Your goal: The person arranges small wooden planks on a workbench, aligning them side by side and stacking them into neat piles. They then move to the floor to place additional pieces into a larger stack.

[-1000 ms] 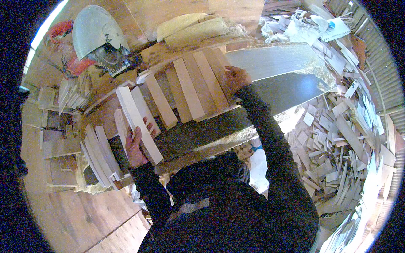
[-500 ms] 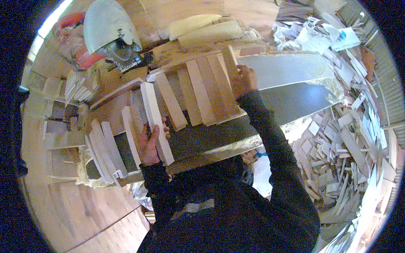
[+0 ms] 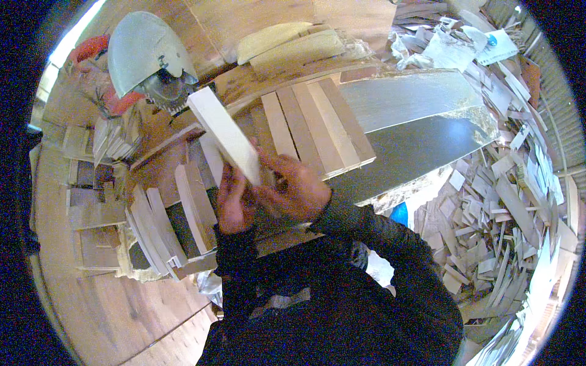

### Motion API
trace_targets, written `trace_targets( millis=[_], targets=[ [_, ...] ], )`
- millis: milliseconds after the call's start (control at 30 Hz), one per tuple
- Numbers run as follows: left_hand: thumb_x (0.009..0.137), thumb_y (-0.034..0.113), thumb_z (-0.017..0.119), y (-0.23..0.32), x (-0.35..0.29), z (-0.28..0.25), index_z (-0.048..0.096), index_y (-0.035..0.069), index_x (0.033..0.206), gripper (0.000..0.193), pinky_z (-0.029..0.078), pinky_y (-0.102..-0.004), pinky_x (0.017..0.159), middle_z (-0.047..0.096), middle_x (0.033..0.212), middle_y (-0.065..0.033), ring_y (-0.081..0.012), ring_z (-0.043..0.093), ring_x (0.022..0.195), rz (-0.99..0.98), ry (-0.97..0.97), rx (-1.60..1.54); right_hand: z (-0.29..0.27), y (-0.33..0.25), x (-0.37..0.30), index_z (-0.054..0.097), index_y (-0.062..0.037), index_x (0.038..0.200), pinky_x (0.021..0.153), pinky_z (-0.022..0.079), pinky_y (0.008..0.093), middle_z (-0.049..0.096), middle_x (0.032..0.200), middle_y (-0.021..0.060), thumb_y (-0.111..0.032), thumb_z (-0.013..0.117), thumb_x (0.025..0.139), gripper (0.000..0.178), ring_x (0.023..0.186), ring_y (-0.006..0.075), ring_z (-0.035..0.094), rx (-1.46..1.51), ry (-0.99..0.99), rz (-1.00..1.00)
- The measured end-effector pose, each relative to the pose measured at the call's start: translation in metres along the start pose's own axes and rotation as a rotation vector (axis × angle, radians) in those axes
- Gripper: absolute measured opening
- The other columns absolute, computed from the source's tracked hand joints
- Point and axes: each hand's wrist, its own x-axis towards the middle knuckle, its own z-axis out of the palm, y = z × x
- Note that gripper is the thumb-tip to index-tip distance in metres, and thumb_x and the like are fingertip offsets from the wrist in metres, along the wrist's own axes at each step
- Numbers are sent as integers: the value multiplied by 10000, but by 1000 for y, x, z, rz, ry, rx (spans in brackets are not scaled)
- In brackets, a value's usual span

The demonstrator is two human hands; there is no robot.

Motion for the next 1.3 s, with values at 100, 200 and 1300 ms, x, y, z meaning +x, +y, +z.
trace_targets(
  millis=[100,200,1300],
  targets=[
    [932,143,508,-9,3,-1,272,-9,1377,525,316,-356,1049,387,1387,-187,-264,382,1282,17,3,325,-29,31,4,525,-23,1233,645,506,310,609,980,157,-197,715,775,525,765,209,618,-275,329,-77],
    [910,175,549,-1,-7,-26,339,2,1348,516,312,-363,1048,411,1369,-201,-275,417,1261,146,125,565,-73,82,10,553,-40,1199,644,506,374,616,916,200,-282,708,760,525,757,291,627,-564,459,34],
    [746,193,752,61,-78,-105,548,-16,1116,472,490,-324,793,652,998,-114,-193,619,852,17,685,832,34,-10,25,441,-2,1278,868,483,320,568,1154,155,-144,617,876,461,1023,203,575,320,-326,24]
  ],
)
